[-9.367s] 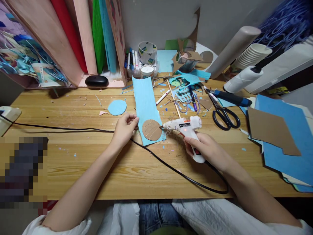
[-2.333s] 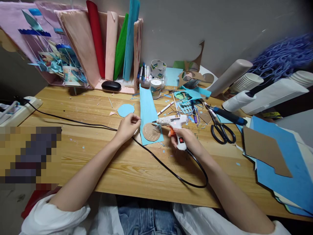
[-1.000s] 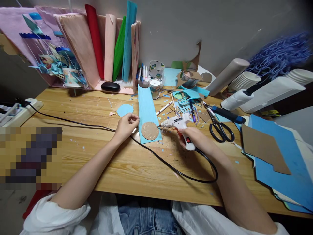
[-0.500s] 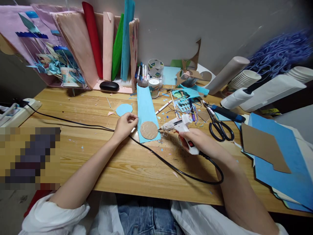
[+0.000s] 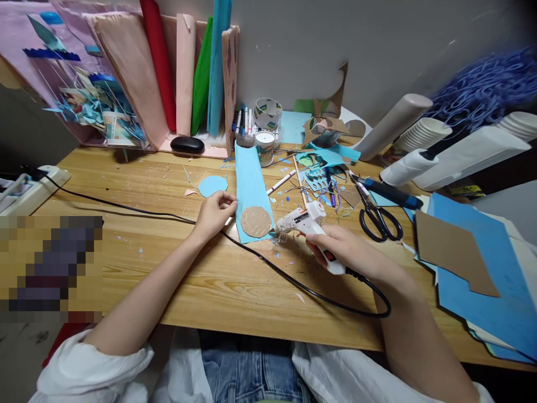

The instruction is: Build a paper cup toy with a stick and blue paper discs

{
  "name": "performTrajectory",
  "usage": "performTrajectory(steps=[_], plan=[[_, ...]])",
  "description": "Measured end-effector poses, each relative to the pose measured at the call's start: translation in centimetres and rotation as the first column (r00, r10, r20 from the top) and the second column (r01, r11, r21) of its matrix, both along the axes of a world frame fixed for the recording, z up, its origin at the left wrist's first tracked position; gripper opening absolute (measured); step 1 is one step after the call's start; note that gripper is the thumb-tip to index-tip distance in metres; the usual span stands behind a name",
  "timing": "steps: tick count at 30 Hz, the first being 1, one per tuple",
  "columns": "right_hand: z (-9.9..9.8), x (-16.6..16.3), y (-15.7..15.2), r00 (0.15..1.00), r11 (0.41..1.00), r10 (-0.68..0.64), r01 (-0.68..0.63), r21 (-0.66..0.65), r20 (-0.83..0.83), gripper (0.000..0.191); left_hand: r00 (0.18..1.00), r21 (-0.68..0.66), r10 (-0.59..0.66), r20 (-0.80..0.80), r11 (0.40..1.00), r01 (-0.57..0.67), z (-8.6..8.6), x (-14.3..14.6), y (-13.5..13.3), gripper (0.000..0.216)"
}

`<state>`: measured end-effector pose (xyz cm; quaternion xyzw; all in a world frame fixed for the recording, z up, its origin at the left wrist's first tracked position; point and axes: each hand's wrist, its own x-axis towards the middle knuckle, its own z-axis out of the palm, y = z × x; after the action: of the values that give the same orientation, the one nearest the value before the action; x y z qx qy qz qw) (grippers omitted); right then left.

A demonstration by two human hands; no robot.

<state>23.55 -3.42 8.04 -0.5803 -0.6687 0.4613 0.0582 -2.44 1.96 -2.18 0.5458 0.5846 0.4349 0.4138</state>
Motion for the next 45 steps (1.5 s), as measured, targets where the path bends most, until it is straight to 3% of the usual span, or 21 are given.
performTrajectory(steps=[8, 13, 21, 29, 45], plan=[[-0.6, -0.4, -0.1, 0.995, 0.997, 0.05, -0.055, -0.048, -0.088, 0.035, 1.0, 0.0, -0.002, 0.001, 1.0, 0.002, 0.1, 0.0, -0.1, 0.019], [-0.9, -0.7, -0.1, 0.995, 0.996, 0.085, -0.085, 0.001, -0.059, 0.037, 1.0, 0.002, 0.005, 0.004, 1.0, -0.005, 0.2, 0.1, -0.1, 0.018], [-1.1, -1.2, -0.2, 0.986, 0.992, 0.074, -0.089, -0.094, -0.147, 0.036, 1.0, 0.009, 0.011, 0.009, 1.0, -0.011, 0.2, 0.2, -0.1, 0.016], [-1.6, -1.8, -0.5, 0.984, 0.992, 0.081, -0.095, -0.085, -0.161, 0.037, 1.0, -0.004, 0.013, 0.013, 1.0, -0.013, 0.4, 0.2, -0.2, 0.017], [-2.8, -3.3, -0.3, 0.944, 0.996, -0.077, 0.056, -0.076, -0.32, 0.033, 0.999, -0.023, 0.001, 0.055, 1.0, 0.0, 0.4, 0.1, -0.1, 0.019]])
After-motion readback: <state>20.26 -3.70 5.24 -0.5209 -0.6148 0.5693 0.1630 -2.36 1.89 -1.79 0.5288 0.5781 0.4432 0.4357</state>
